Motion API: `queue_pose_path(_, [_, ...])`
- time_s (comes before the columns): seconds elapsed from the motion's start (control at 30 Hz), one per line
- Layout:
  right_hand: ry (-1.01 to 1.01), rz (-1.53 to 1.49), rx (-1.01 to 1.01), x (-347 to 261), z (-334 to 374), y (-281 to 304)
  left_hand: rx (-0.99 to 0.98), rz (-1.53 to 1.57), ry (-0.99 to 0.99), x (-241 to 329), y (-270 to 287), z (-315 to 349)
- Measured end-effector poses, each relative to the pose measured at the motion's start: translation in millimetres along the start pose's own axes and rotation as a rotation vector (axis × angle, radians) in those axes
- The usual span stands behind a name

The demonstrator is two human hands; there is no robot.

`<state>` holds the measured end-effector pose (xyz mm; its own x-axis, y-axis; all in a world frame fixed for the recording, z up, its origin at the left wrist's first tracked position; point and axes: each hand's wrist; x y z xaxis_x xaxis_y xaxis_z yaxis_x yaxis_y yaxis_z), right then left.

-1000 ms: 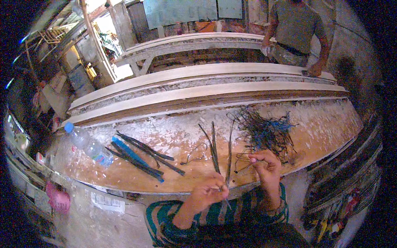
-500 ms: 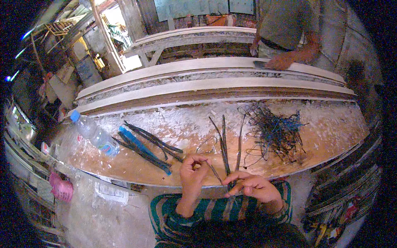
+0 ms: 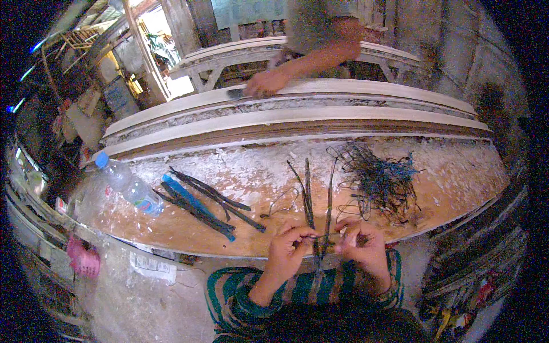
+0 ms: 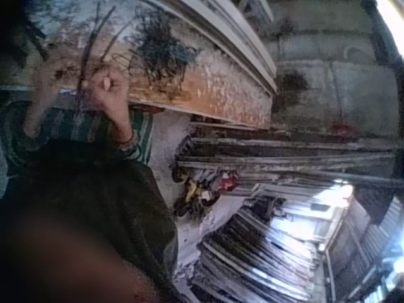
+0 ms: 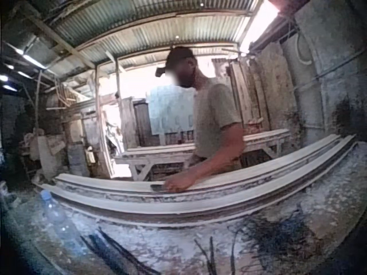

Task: The person strips the outer insulation from several black wires by hand, peeling back the sheath to expose the inner conductors. The stripped wires are placed on the workbench as the person continues with additional pieces.

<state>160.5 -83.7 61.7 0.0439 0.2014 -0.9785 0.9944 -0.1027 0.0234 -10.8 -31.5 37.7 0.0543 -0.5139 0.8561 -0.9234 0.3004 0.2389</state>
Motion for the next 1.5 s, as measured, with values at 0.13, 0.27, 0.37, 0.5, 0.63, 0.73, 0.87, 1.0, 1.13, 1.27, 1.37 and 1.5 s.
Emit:
queue_pose_path(0.13, [0.203, 0.601, 0.433, 15, -7, 6, -0.234, 0.150, -0.116, 4, -11, 6])
queue_pose_path(0.27, [0.217, 0.624, 0.534, 27, -13, 16, -0.409, 0.565, -0.045, 18, -31, 20])
queue_pose_path(0.37, [0.142, 0.386, 0.499, 26, -11, 21, -0.449, 0.666, 0.027, 24, -38, 29])
queue_pose_path(0.5, [0.244, 0.356, 0.520, 18, -7, 17, -0.465, 0.621, -0.126, 20, -43, 32])
queue_pose_path(0.63, [0.216, 0.572, 0.398, 11, -7, 17, -0.603, 1.109, 0.343, 14, -28, 26])
queue_pose_path(0.73, [0.060, 0.369, 0.287, 5, -5, 22, -0.473, 0.690, 0.136, 18, 4, 20])
queue_pose_path(0.87, [0.031, 0.256, 0.032, -9, -2, 31, -0.106, 0.319, 0.149, 20, 31, 2])
queue_pose_path(1.0, [-0.083, 0.503, -0.130, -17, 6, 21, 0.065, 0.056, 0.254, 7, 44, -8])
queue_pose_path(1.13, [0.095, 0.739, -0.219, -17, 2, 4, 0.204, 0.012, 0.204, -12, 50, -9])
queue_pose_path(1.27, [0.299, 0.873, -0.381, -11, 7, -32, 0.386, 0.193, 0.151, -23, 53, -9])
queue_pose_path(1.37, [0.226, 0.774, -0.389, -9, 12, -39, 0.471, 0.262, 0.132, -25, 51, -8])
queue_pose_path(1.5, [0.153, 0.785, -0.431, -9, 9, -10, 0.319, 0.227, -0.012, -24, 50, -11])
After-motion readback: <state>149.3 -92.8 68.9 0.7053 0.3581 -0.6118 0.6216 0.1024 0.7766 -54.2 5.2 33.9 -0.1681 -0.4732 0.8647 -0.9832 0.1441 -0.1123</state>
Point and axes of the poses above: each hand's wrist, its own z-axis away from the middle knuckle, its own y-axis out of the back of the hand, x = y × z, and after that the axes turned 7 degrees about -y, right-handed
